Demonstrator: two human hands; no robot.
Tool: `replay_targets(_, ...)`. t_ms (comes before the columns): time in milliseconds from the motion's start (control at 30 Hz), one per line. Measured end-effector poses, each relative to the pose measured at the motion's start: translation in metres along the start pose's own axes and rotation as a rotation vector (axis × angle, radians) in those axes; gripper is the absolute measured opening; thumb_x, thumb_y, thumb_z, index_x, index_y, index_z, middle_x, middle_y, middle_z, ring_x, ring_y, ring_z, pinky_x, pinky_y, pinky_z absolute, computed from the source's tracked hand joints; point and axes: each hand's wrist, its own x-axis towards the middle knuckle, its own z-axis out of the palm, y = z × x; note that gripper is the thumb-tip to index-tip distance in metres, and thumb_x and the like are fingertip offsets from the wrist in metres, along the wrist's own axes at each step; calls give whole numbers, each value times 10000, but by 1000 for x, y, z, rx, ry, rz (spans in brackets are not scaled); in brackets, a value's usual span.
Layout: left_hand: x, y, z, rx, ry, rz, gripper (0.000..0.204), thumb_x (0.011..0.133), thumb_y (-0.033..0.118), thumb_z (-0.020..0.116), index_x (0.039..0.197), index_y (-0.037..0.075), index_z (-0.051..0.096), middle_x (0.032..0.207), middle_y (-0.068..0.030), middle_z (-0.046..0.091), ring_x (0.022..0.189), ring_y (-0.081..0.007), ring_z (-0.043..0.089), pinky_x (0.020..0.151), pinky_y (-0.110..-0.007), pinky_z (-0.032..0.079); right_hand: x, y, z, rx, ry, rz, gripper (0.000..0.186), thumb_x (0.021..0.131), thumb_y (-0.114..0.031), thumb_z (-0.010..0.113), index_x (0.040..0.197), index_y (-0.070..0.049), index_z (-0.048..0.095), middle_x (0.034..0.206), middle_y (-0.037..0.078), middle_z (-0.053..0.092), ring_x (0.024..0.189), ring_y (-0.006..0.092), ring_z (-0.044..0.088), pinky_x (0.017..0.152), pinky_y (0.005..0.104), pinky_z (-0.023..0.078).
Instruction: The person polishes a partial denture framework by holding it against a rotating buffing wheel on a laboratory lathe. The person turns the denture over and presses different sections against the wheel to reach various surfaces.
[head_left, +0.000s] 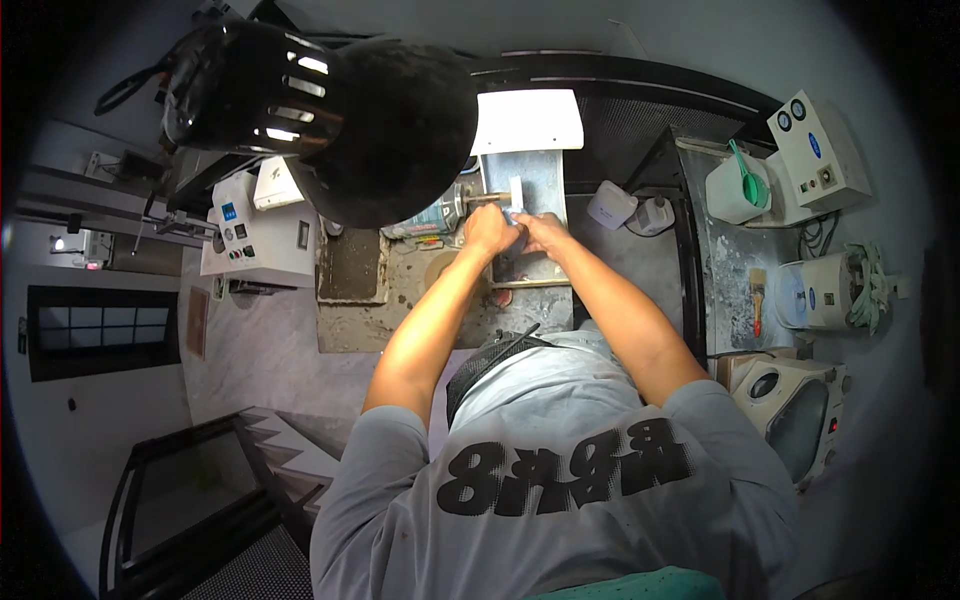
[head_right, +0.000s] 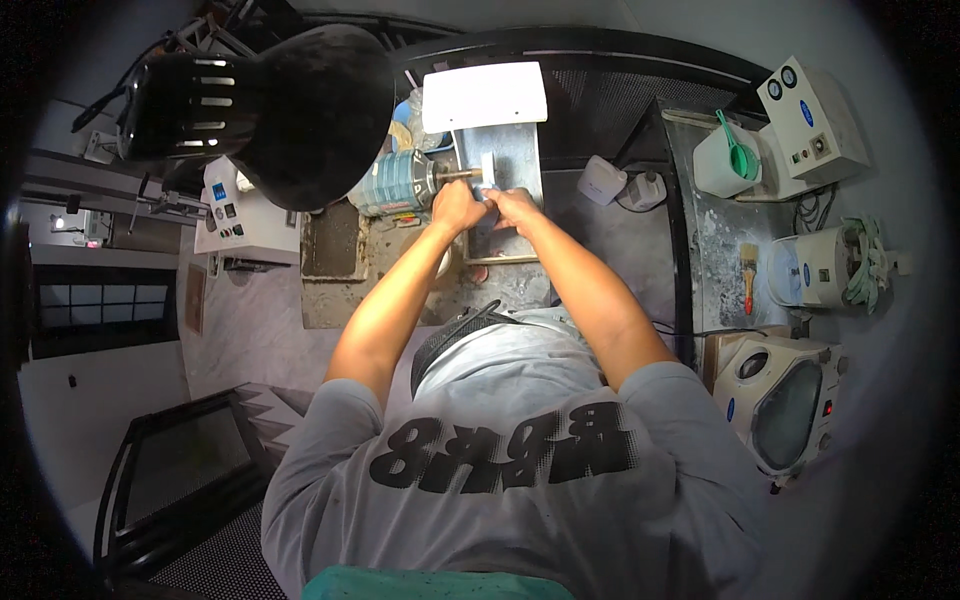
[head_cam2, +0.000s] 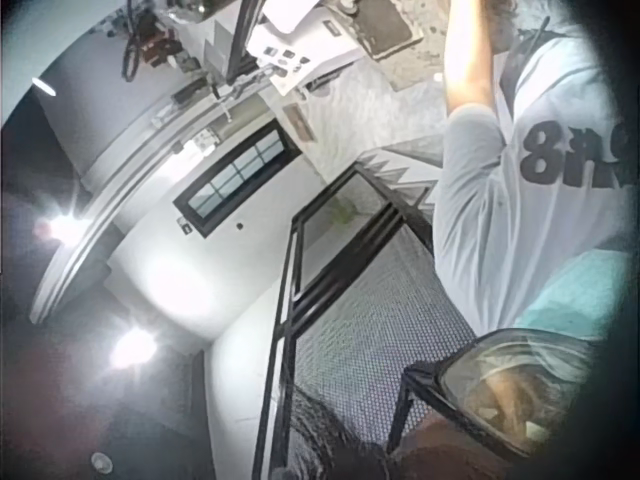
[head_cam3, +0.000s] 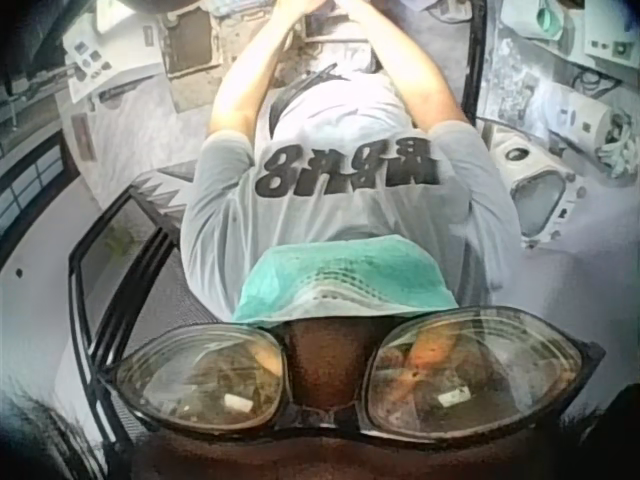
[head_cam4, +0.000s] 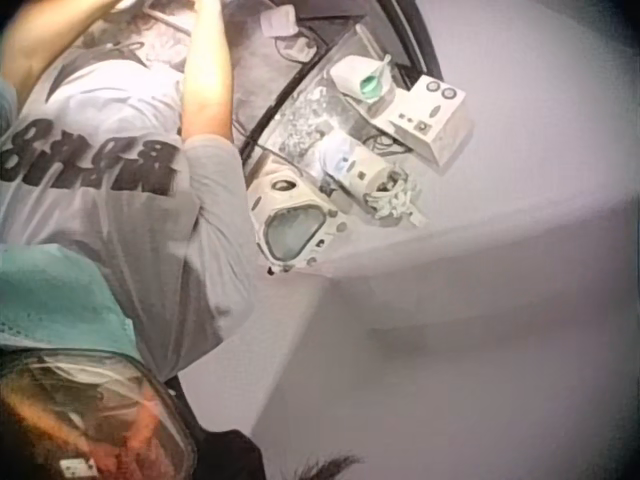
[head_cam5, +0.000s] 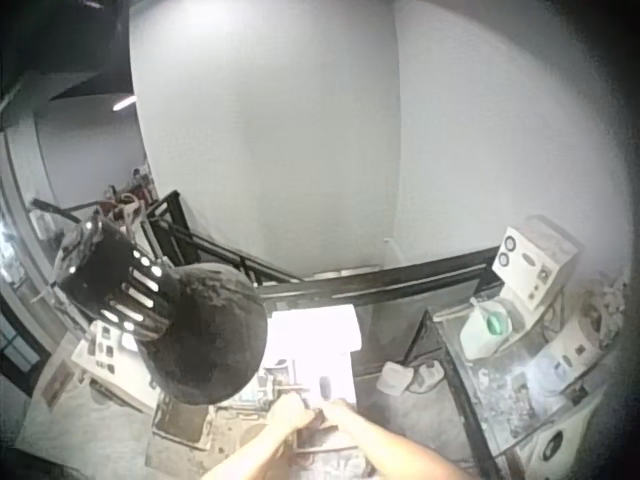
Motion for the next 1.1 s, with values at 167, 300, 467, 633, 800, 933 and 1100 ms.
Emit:
replay_targets(167,-45,-33,31,-182,46,213,271,735,218,668,874,-16,666,832,-207,664,808,-368,651,737,-421,505,-7,13,-19,-963,285,-111,538,770,-405,678,991,83,625,1014,271,629,962,355,631,807,402,507)
replay_targets(300,-88,-76,71,-200,-183,323,210,732,170,630,853,-2,622,757,-217,640,728,-374,643,661,-438,504,-21,12,-23,-1241,29,-110,521,828,-386,626,1029,94,593,1049,279,610,996,389,599,862,415,477)
replay_targets(467,-94,-86,104,158,-264,303,194,742,52,540,920,-5,591,791,-234,645,744,-384,646,676,-464,519,-20,13,-13,-1292,61,-136,381,879,-237,566,1081,85,555,1089,280,583,1046,399,565,877,442,462)
replay_targets(633,-85,-93,143,154,-91,370,148,732,60,553,835,-36,598,771,-249,644,753,-372,655,670,-455,525,-17,32,-20,-1377,152,-339,302,813,-127,593,1061,42,564,1135,247,549,1099,368,517,927,430,431)
replay_targets(800,-108,-73,108,-40,-98,197,144,773,96,562,774,-37,616,736,-245,632,725,-389,641,656,-436,519,-65,21,-11,-1074,109,-718,305,831,-104,565,1087,61,555,1082,222,570,1021,385,542,892,430,440)
replay_targets(933,-110,-50,66,-444,23,106,205,804,151,592,769,-49,617,713,-251,606,639,-391,605,583,-417,475,-67,38,-4,-696,-184,-110,314,794,-253,679,960,13,655,884,175,669,818,254,653,747,348,498)
replay_targets(1100,-83,-49,62,-600,2,236,115,789,49,567,856,-29,619,659,-110,632,553,-148,586,523,-316,456,-77,21,18,-630,13,-304,284,786,-183,700,1027,-38,667,914,134,690,810,193,667,724,314,505)
